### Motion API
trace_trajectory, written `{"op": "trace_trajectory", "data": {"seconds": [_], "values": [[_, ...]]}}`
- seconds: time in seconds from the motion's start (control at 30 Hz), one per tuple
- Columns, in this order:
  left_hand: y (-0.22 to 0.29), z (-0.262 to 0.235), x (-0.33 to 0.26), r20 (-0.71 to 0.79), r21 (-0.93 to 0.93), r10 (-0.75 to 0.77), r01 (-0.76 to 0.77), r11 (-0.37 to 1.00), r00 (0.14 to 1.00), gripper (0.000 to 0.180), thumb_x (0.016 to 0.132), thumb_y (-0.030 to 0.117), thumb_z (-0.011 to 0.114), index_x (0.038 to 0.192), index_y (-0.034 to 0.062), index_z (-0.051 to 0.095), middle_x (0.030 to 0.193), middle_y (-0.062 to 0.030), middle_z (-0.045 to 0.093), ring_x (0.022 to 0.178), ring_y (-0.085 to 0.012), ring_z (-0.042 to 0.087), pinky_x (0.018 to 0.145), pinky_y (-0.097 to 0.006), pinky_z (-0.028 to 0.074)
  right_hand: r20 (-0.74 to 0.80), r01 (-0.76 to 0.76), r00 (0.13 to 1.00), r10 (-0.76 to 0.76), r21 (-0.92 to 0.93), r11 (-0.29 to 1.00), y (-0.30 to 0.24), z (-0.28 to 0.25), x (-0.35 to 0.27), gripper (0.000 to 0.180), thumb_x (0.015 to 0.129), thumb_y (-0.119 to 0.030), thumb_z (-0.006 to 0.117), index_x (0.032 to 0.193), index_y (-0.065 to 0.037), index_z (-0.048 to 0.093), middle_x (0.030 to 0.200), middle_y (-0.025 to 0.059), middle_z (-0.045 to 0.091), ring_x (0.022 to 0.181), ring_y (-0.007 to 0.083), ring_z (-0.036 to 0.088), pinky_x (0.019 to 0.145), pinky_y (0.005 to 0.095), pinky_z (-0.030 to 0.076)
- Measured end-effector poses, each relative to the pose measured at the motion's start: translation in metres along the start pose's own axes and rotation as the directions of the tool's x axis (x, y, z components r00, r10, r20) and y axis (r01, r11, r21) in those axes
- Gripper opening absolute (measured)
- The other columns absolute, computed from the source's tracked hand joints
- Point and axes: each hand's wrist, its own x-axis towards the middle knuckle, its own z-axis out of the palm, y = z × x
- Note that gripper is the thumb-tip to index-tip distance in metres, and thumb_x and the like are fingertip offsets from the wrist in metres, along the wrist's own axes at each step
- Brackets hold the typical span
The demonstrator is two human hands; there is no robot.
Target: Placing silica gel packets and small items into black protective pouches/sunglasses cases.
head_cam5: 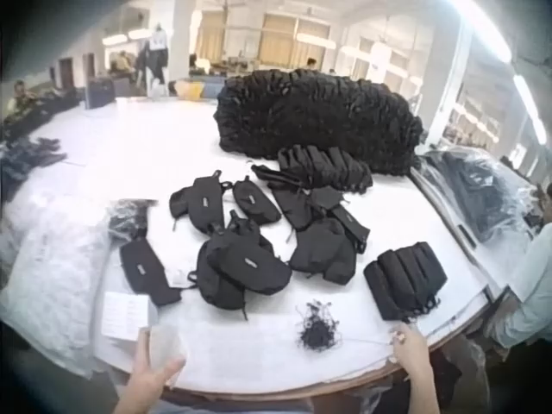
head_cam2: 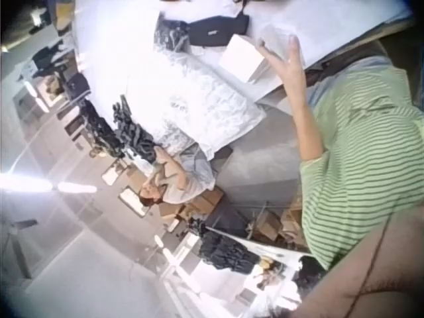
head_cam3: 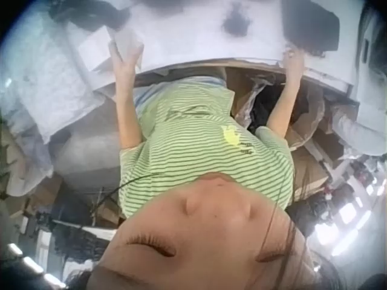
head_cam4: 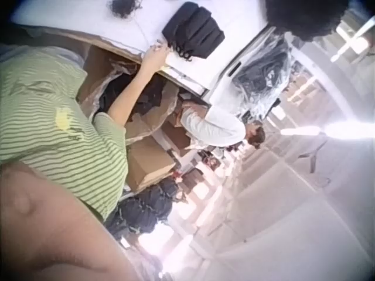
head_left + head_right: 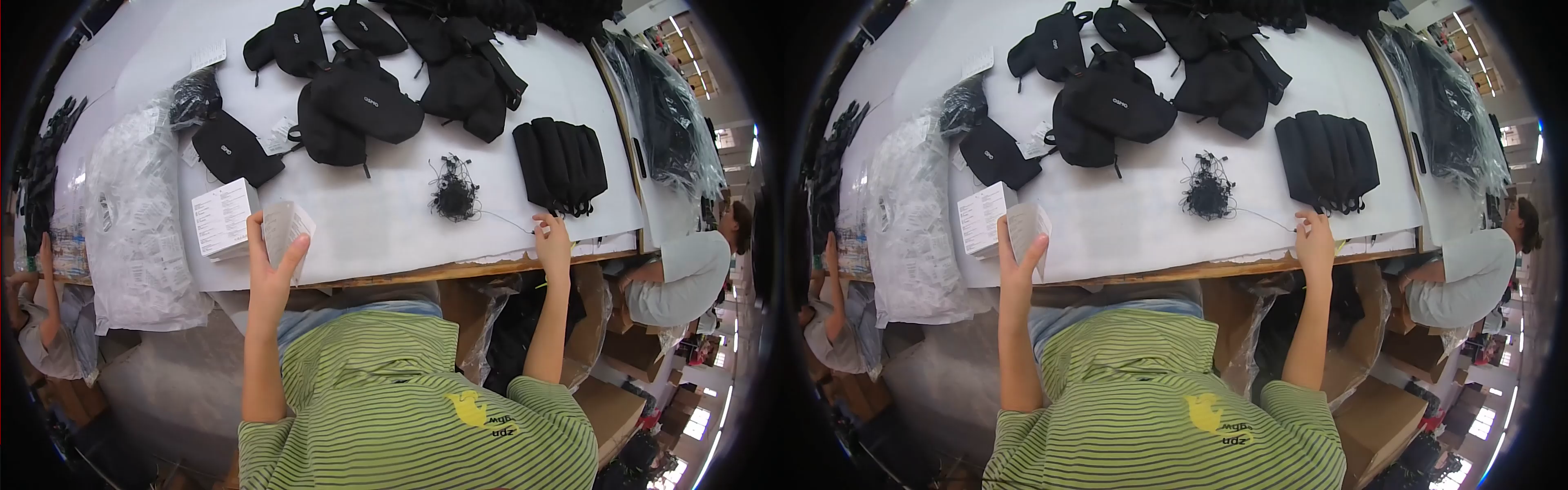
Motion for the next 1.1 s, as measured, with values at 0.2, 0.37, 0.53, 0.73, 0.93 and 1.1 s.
{"op": "trace_trajectory", "data": {"seconds": [0.2,0.37,0.53,0.73,0.93,1.1], "values": [[-0.003,0.002,-0.001,0.023,-0.032,-0.010,0.011,0.999,1.000,0.053,0.084,0.025,0.068,0.122,0.0031,0.039,0.109,-0.0113,0.051,0.101,-0.0168,0.050,0.087,-0.028,0.042,0.042,0.153,0.985,-0.169,0.257,0.954,-0.070,-0.001,-0.005,0.017,0.081,-0.009,0.064,0.098,-0.009,0.060,0.097,0.0094,0.055,0.079,0.0290,0.058,0.068,0.0369,0.046],[0.002,0.014,-0.007,0.105,-0.027,-0.022,0.025,0.999,0.994,0.052,0.085,0.026,0.067,0.123,0.0045,0.039,0.105,-0.0107,0.053,0.096,-0.0158,0.052,0.082,-0.027,0.043,0.104,0.344,0.925,-0.364,0.173,0.923,-0.088,0.023,0.009,0.012,0.080,-0.011,0.066,0.089,-0.007,0.060,0.090,0.0076,0.054,0.072,0.0268,0.058,0.066,0.0354,0.046],[-0.003,0.011,-0.009,0.157,-0.018,-0.051,0.054,0.998,0.986,0.050,0.086,0.026,0.066,0.123,0.0063,0.038,0.102,-0.0107,0.055,0.090,-0.0147,0.053,0.076,-0.026,0.044,0.185,0.307,0.922,-0.340,0.187,0.933,-0.085,0.009,0.011,0.012,0.079,-0.008,0.066,0.082,-0.004,0.056,0.078,0.0081,0.054,0.065,0.0249,0.058,0.063,0.0349,0.046],[0.005,0.022,-0.018,0.238,0.042,-0.066,0.058,0.997,0.969,0.065,0.077,0.021,0.077,0.125,0.0083,0.035,0.101,-0.0122,0.055,0.094,-0.0174,0.055,0.079,-0.028,0.045,0.178,-0.081,0.980,-0.084,0.752,0.655,-0.093,-0.019,-0.008,0.008,0.088,-0.004,0.060,0.084,-0.003,0.053,0.066,0.0025,0.056,0.056,0.0081,0.048,0.051,0.0240,0.037],[0.007,0.047,-0.029,0.374,-0.022,-0.013,0.024,0.999,0.927,0.048,0.077,0.006,0.070,0.118,0.0073,0.045,0.100,-0.0072,0.056,0.085,-0.0121,0.057,0.079,-0.026,0.045,0.154,-0.060,0.973,-0.172,0.888,0.455,-0.169,-0.035,-0.062,0.005,0.091,-0.007,0.059,0.093,-0.003,0.060,0.058,-0.0080,0.045,0.051,-0.0003,0.034,0.047,0.0184,0.022],[0.015,0.065,-0.032,0.158,0.077,0.363,-0.378,0.923,0.918,0.016,0.075,0.005,0.070,0.091,0.0055,0.067,0.081,-0.0055,0.057,0.080,-0.0209,0.055,0.072,-0.029,0.044,0.052,0.162,0.922,-0.383,0.847,0.506,-0.212,-0.017,-0.086,0.003,0.083,-0.008,0.066,0.085,-0.006,0.065,0.046,-0.0041,0.032,0.042,0.0030,0.027,0.041,0.0235,0.021]]}}
